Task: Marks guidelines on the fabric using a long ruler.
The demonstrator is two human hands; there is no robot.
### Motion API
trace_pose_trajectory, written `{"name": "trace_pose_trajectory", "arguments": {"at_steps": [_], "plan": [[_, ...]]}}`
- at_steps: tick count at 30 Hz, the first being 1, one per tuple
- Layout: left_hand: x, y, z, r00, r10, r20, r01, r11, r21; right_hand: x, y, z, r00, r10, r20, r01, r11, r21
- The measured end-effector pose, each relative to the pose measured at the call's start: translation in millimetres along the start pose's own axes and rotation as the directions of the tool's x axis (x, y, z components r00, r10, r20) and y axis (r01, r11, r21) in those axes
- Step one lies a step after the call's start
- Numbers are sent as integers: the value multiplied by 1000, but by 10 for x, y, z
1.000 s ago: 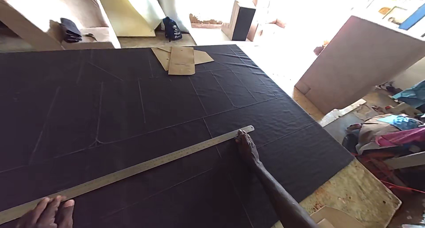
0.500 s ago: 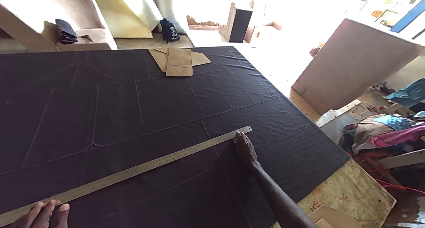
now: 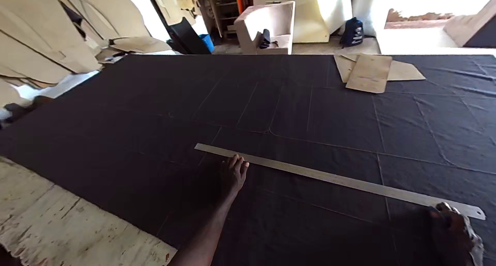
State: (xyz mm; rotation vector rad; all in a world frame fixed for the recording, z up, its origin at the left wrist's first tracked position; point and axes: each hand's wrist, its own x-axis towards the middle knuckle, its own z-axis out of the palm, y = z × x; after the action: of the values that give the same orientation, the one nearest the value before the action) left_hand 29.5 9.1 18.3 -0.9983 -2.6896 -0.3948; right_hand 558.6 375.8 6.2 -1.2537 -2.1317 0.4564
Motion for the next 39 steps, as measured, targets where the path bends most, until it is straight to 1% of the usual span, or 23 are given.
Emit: {"name": "trace_pose_trajectory", "arguments": {"at_steps": [3, 7, 10, 13, 15, 16, 17, 19, 21, 24, 26, 28, 29, 30, 32, 34, 35, 36, 37, 38, 39], "plan": [[-5, -20, 43, 1000, -5, 6, 5, 1000, -3, 27, 111, 54, 1000, -5, 0, 5, 1000, -12], [-1, -30, 48, 1000, -10, 15, 10, 1000, -10, 34, 117, 60, 1000, 12, 13, -12, 999, -42], [20, -26, 48, 1000, -12, 19, 12, 1000, -1, 34, 171, 78, 999, 28, 17, -28, 999, -24], [29, -9, 46, 1000, -12, 5, 12, 1000, 7, 52, 142, -7, 1000, 18, 22, -19, 999, 39], [24, -5, 67, 1000, -11, -17, 11, 1000, -22, 113, 34, -43, 998, -62, -27, 63, 997, 45], [21, 6, 61, 1000, -16, -13, 16, 999, -35, 151, -102, -22, 992, -122, -37, 123, 992, 36], [26, 13, 53, 1000, -25, -10, 24, 999, -43, 186, -345, 29, 985, -169, -24, 170, 984, 44], [19, 17, 48, 999, -46, 2, 46, 997, -54, 189, -1019, 263, 966, -242, 87, 227, 962, 149], [16, 19, 42, 999, -52, 14, 53, 997, -59, 152, -1877, 688, 928, -315, 199, 242, 915, 322], [14, 34, 65, 999, -52, 14, 52, 998, -44, 86, -3270, 1405, 860, -376, 344, 183, 857, 481], [20, 31, 55, 998, -51, 38, 52, 998, -26, 57, -4144, 1869, 796, -453, 402, 184, 813, 552], [9, 36, 53, 999, -32, -14, 31, 999, -14, 48, -4873, 2295, 699, -561, 444, 238, 768, 595], [10, 41, 51, 999, -26, -36, 25, 1000, -11, 75, -5180, 2554, 659, -588, 469, 264, 765, 587], [6, 49, 43, 999, -23, -37, 23, 1000, -8, 125, -5457, 2852, 630, -581, 516, 285, 791, 542], [-11, 80, -8, 999, -34, 8, 34, 999, 3, 189, -5856, 3359, 586, -559, 586, 327, 825, 460], [-31, 147, -171, 994, -61, 87, 62, 998, -7, 199, -6082, 3661, 574, -536, 619, 349, 844, 408], [-43, 176, -255, 986, -85, 142, 89, 996, -22, 184, -6133, 3754, 577, -527, 624, 359, 850, 385], [-38, 186, -327, 968, -105, 227, 119, 992, -48, 169, -6159, 3818, 579, -520, 628, 370, 854, 367], [-25, 189, -356, 957, -111, 269, 128, 991, -45, 162, -6171, 3856, 578, -517, 631, 384, 855, 350], [-27, 201, -364, 957, -107, 268, 117, 993, -20, 162, -6174, 3870, 575, -517, 634, 394, 854, 339], [-47, 222, -358, 968, -102, 228, 101, 995, 15, 168, -6169, 3872, 570, -523, 634, 408, 850, 334]]}}
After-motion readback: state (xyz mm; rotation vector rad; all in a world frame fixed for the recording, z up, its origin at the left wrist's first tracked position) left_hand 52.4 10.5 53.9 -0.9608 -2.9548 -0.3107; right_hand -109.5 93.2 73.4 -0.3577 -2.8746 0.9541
